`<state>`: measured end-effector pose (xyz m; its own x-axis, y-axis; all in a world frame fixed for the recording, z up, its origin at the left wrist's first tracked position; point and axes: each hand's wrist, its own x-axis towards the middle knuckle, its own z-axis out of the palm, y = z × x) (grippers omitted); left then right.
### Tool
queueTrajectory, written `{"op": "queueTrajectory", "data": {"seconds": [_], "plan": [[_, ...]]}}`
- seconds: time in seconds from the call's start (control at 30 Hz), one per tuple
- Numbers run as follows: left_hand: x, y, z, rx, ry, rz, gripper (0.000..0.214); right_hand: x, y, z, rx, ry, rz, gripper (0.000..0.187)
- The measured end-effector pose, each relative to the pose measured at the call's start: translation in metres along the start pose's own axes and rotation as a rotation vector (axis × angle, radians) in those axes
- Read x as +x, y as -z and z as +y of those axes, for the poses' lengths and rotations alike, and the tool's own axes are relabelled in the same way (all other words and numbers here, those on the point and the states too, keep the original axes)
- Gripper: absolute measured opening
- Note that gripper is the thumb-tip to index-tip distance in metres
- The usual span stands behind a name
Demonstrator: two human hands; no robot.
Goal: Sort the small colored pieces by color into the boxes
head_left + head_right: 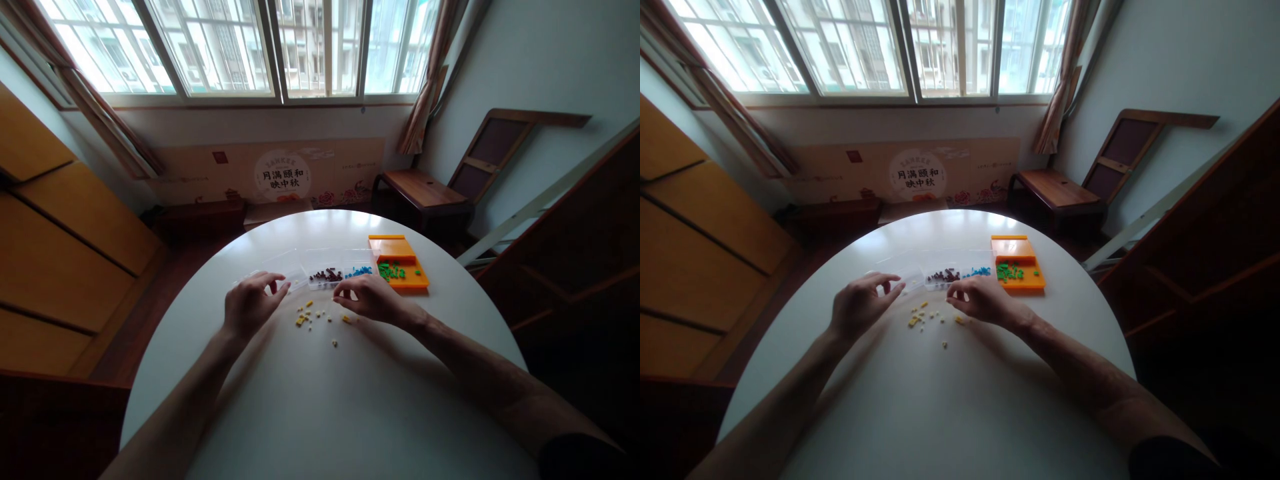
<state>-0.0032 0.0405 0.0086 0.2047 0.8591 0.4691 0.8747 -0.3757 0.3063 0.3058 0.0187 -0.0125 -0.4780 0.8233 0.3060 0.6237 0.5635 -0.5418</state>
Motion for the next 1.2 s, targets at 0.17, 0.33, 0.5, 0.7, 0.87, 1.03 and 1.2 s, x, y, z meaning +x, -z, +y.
{"op": "queueTrajectory", "data": {"seconds": [0.17,0.33,0.5,0.7,0.87,1.03,1.2], "plan": [[-0.007,-0.004,0.014,-0.181,-0.217,-0.075,0.029,0.002,-0.007,-0.001,0.128,0.100,0.084,0.010],[-0.018,-0.019,0.024,-0.303,-0.396,-0.147,0.024,-0.001,-0.015,0.000,0.155,0.145,0.089,0.011],[-0.021,-0.023,0.029,-0.339,-0.429,-0.123,0.023,-0.004,-0.018,0.000,0.138,0.156,0.090,0.011],[-0.020,-0.021,0.031,-0.345,-0.456,-0.131,0.023,-0.004,-0.018,-0.004,0.123,0.154,0.108,0.010],[-0.017,-0.017,0.026,-0.268,-0.396,-0.084,0.022,-0.005,-0.016,-0.007,0.113,0.116,0.093,0.010],[-0.004,0.000,0.014,-0.119,-0.165,-0.022,0.022,-0.006,-0.011,-0.011,0.049,0.108,-0.017,0.012],[0.004,0.004,-0.004,0.014,-0.030,0.028,0.018,-0.007,-0.008,-0.014,-0.022,0.101,-0.090,0.016]]}}
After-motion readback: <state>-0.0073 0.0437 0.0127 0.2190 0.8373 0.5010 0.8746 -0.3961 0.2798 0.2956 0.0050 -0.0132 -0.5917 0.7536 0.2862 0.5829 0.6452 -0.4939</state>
